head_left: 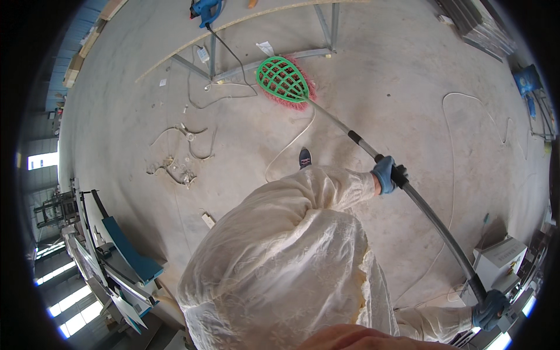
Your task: The person sweeps a concrete floor with a long-handled broom, gathering debris into a central pile. They then use both hands to collect the debris into a bundle.
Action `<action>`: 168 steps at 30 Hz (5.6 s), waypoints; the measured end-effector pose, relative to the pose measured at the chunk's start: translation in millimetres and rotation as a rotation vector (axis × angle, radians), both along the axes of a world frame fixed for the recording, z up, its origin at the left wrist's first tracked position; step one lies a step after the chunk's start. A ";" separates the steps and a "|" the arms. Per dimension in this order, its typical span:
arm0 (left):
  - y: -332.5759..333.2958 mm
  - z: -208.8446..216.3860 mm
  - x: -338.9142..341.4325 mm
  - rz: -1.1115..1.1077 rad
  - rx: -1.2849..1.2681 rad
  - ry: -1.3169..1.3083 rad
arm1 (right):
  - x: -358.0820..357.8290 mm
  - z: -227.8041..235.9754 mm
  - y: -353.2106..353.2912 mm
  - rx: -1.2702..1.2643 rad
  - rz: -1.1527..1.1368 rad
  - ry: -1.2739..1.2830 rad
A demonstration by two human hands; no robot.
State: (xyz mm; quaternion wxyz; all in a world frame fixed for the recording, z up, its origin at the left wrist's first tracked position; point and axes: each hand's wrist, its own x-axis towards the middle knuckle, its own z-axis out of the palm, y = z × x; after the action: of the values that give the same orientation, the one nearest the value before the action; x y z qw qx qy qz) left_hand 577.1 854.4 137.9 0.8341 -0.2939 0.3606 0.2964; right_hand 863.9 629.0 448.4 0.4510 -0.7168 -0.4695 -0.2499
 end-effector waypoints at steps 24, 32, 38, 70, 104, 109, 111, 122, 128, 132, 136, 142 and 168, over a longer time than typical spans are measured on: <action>70.2 7.5 -53.3 0.300 -0.058 0.355 | 14.5 16.4 140.4 -0.137 0.222 -0.701; 101.6 -6.9 -103.6 0.294 0.034 0.489 | -56.4 35.1 146.4 -0.291 0.499 -0.221; 135.1 -50.5 -149.6 0.232 0.097 0.448 | -141.9 12.3 147.3 -0.154 0.935 0.583; 257.1 -267.2 -339.1 0.386 0.179 0.666 | -300.5 -254.5 255.3 -0.746 0.888 1.208; 168.8 -211.7 -159.1 0.165 0.012 0.491 | -176.0 -159.4 179.9 -1.031 0.254 1.537; 138.4 -139.3 -66.2 0.134 0.061 0.331 | -111.9 -62.4 128.7 -1.060 0.419 1.136; 120.8 -104.9 -25.5 0.055 0.006 0.322 | -74.7 -20.8 119.1 -1.267 0.097 1.381; -4.8 36.4 79.2 -0.080 -0.056 0.115 | 49.9 124.1 -22.0 -0.601 -0.379 0.870; -63.1 73.4 76.9 -0.148 -0.170 0.072 | 95.9 130.6 -19.7 -0.433 -0.171 0.277; -84.9 71.7 57.0 -0.023 -0.231 0.044 | 112.8 122.0 5.4 -0.446 -0.061 0.051; -94.0 66.9 32.1 0.036 -0.291 0.112 | 119.1 102.3 40.0 -0.517 0.049 -0.120; -105.1 66.8 9.2 0.114 -0.375 0.042 | 112.5 86.1 65.4 -0.558 0.161 -0.258; -283.0 36.8 -292.5 0.171 0.013 0.227 | -176.3 63.9 -99.1 -0.519 0.180 -0.082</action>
State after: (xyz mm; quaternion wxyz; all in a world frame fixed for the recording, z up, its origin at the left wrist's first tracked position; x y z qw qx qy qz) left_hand 284.5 571.4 174.7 0.7616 -0.2826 0.4241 0.4002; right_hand 687.6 529.9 512.4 0.2534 -0.7530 -0.5974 -0.1090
